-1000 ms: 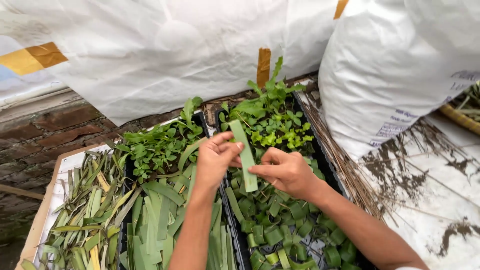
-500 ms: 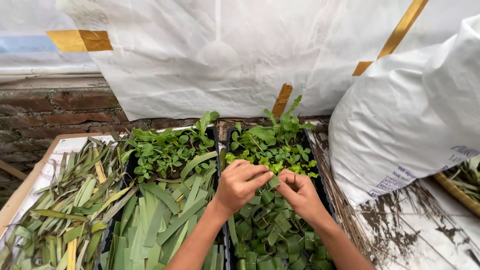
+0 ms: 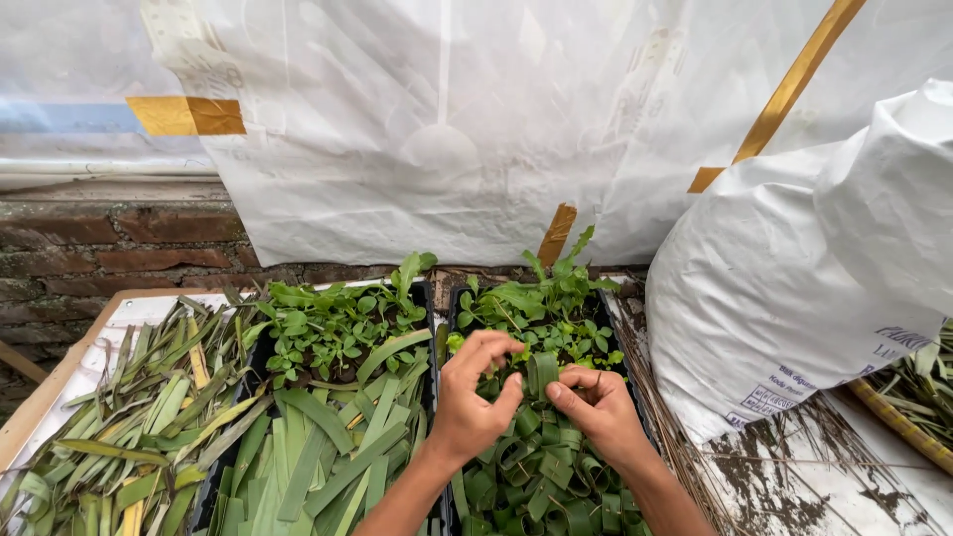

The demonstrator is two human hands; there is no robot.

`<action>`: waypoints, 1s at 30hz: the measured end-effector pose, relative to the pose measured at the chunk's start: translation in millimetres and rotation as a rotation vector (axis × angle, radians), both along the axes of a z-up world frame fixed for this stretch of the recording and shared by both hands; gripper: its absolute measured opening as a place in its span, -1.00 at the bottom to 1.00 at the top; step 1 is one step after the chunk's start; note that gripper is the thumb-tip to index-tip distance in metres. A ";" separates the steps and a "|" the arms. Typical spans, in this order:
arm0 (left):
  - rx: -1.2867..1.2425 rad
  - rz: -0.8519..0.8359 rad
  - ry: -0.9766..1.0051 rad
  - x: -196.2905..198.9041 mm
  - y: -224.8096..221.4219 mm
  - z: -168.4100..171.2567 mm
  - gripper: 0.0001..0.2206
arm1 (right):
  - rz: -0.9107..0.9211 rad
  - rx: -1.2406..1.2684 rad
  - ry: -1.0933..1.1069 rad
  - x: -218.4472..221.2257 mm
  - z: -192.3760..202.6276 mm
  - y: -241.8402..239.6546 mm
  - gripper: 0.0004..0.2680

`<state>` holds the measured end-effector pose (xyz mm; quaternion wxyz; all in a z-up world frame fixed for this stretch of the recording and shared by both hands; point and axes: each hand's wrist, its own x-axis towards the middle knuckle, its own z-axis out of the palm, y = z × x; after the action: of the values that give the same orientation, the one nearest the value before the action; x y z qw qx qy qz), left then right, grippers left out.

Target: A person is seen folding small green leaves and threading them onto a thin wooden stick to prepare them for use as wrappers.

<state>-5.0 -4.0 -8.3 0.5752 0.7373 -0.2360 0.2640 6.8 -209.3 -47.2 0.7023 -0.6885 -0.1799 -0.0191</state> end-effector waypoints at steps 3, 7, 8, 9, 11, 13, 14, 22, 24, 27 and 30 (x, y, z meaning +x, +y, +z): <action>0.028 -0.059 0.420 -5.9 -7.1 4.8 -0.86 | -0.035 0.036 0.010 4.0 -8.6 -4.6 -0.87; -0.051 -0.103 0.477 -4.5 -9.8 1.6 -0.78 | -0.056 0.003 -0.026 4.8 -6.6 -4.8 -0.87; -0.038 -0.108 0.458 -4.6 -11.0 -0.3 -0.80 | -0.048 -0.013 -0.049 4.0 -4.7 -4.0 -0.87; -0.023 -0.114 0.438 -4.5 -11.3 -2.0 -0.83 | -0.040 -0.026 -0.072 3.4 -3.0 -2.1 -0.87; -0.051 -0.117 0.408 -4.9 -12.4 -3.3 -0.87 | -0.046 -0.053 -0.103 2.5 -2.3 -0.7 -0.87; -0.077 -0.123 0.377 -4.6 -14.1 -5.2 -0.89 | -0.054 -0.079 -0.135 1.6 -0.3 -0.6 -0.87; -0.089 -0.123 0.387 -4.3 -15.0 -6.6 -0.88 | -0.053 -0.079 -0.123 1.0 1.1 -0.9 -0.87; -0.093 -0.140 0.404 -12.5 -16.2 2.8 -0.89 | -0.090 -0.064 -0.202 -1.2 4.6 -0.3 -0.89; -0.034 -0.093 0.350 -13.0 -16.8 1.2 -0.87 | -0.068 -0.073 -0.233 -2.3 4.9 0.0 -0.84; -0.091 -0.086 0.348 -8.9 -16.2 -3.9 -0.89 | -0.090 -0.080 -0.243 -4.8 10.3 2.7 -0.85; -0.048 -0.095 0.395 -12.9 -15.5 1.4 -0.91 | -0.128 -0.094 -0.200 -4.9 9.6 -0.5 -0.89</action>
<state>-17.9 -19.5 -6.9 0.6394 0.7490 -0.1469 0.0925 1.8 -209.8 -37.6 0.6452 -0.7253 -0.2055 -0.1242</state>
